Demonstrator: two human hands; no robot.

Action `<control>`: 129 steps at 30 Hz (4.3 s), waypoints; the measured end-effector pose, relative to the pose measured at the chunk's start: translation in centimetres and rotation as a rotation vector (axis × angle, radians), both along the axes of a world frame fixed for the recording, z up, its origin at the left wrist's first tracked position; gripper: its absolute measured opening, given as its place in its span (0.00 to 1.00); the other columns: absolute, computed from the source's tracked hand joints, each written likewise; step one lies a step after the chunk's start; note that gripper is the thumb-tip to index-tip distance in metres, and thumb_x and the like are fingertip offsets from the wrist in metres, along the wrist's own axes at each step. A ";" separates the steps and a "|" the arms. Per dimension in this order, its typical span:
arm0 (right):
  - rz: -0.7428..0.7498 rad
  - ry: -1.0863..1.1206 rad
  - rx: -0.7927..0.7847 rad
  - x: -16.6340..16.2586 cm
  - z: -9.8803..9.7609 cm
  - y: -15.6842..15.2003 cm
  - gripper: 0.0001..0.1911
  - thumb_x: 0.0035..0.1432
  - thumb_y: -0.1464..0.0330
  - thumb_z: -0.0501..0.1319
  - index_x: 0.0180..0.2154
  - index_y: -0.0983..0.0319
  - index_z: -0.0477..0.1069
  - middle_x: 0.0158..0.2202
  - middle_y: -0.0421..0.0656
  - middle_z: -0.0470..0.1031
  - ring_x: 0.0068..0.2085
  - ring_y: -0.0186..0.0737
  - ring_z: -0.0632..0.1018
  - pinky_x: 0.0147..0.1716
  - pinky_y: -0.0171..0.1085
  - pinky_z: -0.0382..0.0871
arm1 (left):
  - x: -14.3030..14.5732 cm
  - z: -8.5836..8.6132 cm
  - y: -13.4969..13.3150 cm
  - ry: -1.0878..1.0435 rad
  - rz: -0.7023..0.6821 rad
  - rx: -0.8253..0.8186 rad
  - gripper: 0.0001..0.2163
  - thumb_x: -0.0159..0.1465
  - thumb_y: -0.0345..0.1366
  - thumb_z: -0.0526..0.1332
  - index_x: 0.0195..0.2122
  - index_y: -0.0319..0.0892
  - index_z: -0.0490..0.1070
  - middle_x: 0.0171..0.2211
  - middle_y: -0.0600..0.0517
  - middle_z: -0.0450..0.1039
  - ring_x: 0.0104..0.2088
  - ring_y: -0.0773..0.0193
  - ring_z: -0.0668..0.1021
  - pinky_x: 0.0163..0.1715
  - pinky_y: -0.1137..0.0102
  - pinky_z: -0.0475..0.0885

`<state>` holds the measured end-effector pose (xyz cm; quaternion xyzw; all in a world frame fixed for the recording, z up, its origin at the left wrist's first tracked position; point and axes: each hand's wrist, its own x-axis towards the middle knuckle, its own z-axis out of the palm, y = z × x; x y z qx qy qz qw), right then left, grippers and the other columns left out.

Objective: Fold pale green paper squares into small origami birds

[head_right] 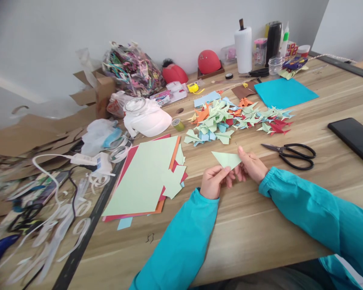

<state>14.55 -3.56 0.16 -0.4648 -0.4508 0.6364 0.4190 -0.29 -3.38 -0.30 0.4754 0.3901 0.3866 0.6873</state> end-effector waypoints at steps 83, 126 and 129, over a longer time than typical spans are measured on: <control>0.414 -0.325 0.344 -0.3 0.3 -0.6 0.23 0.55 0.55 0.55 0.19 0.66 0.68 0.13 0.40 0.68 0.15 0.27 0.67 0.16 0.27 0.60 | 0.1 -0.5 0.4 -0.133 0.166 0.034 0.10 0.47 0.39 0.68 0.24 0.37 0.72 0.20 0.55 0.69 0.19 0.70 0.70 0.19 0.73 0.65; -0.144 0.110 0.025 -0.2 -0.5 -0.2 0.32 0.53 0.46 0.50 0.15 0.65 0.68 0.10 0.43 0.67 0.11 0.31 0.65 0.10 0.31 0.56 | 0.4 0.2 -0.1 0.034 0.104 -0.019 0.17 0.49 0.48 0.65 0.19 0.36 0.70 0.13 0.53 0.68 0.12 0.71 0.67 0.11 0.75 0.60; -0.153 0.100 0.018 -0.1 -0.5 -0.2 0.32 0.53 0.45 0.50 0.15 0.65 0.67 0.10 0.43 0.66 0.11 0.31 0.65 0.10 0.31 0.56 | 0.4 -0.1 0.2 -0.054 0.200 -0.019 0.17 0.51 0.47 0.64 0.17 0.37 0.68 0.12 0.54 0.67 0.11 0.72 0.66 0.10 0.76 0.58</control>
